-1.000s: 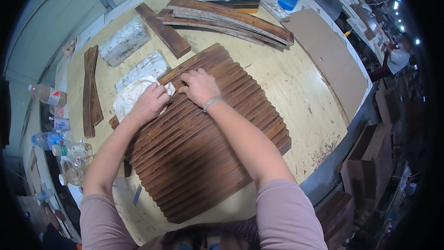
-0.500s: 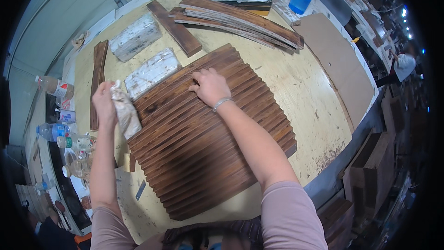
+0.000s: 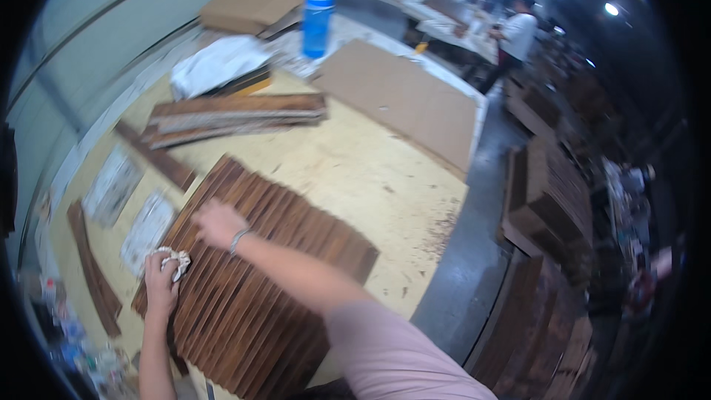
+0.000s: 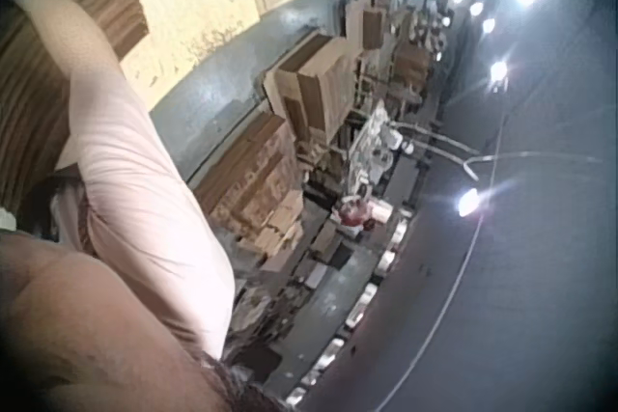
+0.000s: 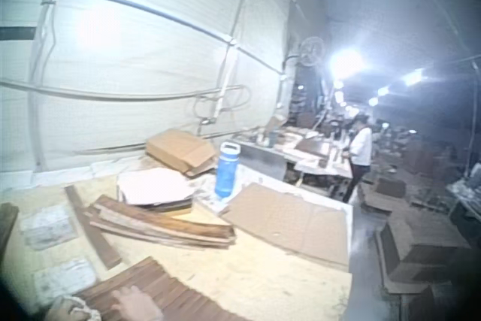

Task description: The person wipes a slatted wooden panel with a white cloth, scrubs the wood with a small brown block, and applies liquid from a plastic bottle to the surface. They turn the panel over to wipe the other side and handle several separate slats.

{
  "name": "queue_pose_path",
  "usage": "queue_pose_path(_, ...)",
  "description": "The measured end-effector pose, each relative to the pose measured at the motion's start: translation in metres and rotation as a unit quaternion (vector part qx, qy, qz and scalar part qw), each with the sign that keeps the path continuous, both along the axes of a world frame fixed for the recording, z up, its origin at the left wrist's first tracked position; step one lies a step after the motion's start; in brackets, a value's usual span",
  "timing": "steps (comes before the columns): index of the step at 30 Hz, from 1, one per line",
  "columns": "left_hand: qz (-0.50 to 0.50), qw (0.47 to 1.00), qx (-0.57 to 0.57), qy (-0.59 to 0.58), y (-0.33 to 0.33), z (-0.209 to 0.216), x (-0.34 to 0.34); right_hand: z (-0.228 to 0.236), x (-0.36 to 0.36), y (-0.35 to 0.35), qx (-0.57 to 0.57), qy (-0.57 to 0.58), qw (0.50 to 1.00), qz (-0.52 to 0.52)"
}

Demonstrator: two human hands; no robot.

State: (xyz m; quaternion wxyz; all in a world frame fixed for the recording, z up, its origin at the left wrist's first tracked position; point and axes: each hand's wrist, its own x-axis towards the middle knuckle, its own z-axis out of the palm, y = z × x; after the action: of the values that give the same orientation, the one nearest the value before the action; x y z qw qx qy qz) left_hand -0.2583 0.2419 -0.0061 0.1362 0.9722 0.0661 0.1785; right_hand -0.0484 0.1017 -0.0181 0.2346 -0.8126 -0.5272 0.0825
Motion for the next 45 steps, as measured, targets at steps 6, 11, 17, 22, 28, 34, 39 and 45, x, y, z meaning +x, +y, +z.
queue_pose_path(6,-0.031,0.999,-0.011,-0.015,-0.014,0.000,0.056,-0.010,0.008,-0.005,0.047,0.011,0.999,-0.013)
queue_pose_path(11,-0.034,0.999,0.007,0.020,0.038,-0.034,-0.030,-0.007,0.010,-0.018,0.023,0.026,0.999,-0.031)
queue_pose_path(17,0.180,0.961,-0.206,0.044,0.036,-0.005,-0.138,-0.014,0.001,-0.001,0.047,0.030,0.998,-0.023)
queue_pose_path(22,0.312,0.844,-0.430,-0.080,0.001,0.028,-0.145,-0.021,0.001,0.001,0.081,0.033,0.996,-0.035)
queue_pose_path(28,0.285,0.769,-0.555,-0.136,-0.027,0.032,-0.068,-0.028,0.001,0.003,0.087,-0.058,0.994,-0.039)
queue_pose_path(34,0.291,0.707,-0.629,-0.142,-0.043,0.016,-0.038,-0.014,0.061,-0.007,0.005,-0.160,0.950,-0.268)
queue_pose_path(39,0.324,0.663,-0.655,-0.162,-0.040,0.006,-0.050,0.018,0.096,-0.032,-0.073,0.114,0.931,-0.338)
queue_pose_path(45,0.330,0.627,-0.686,-0.166,-0.046,-0.003,-0.045,-0.011,0.107,-0.032,0.016,0.174,0.914,-0.367)
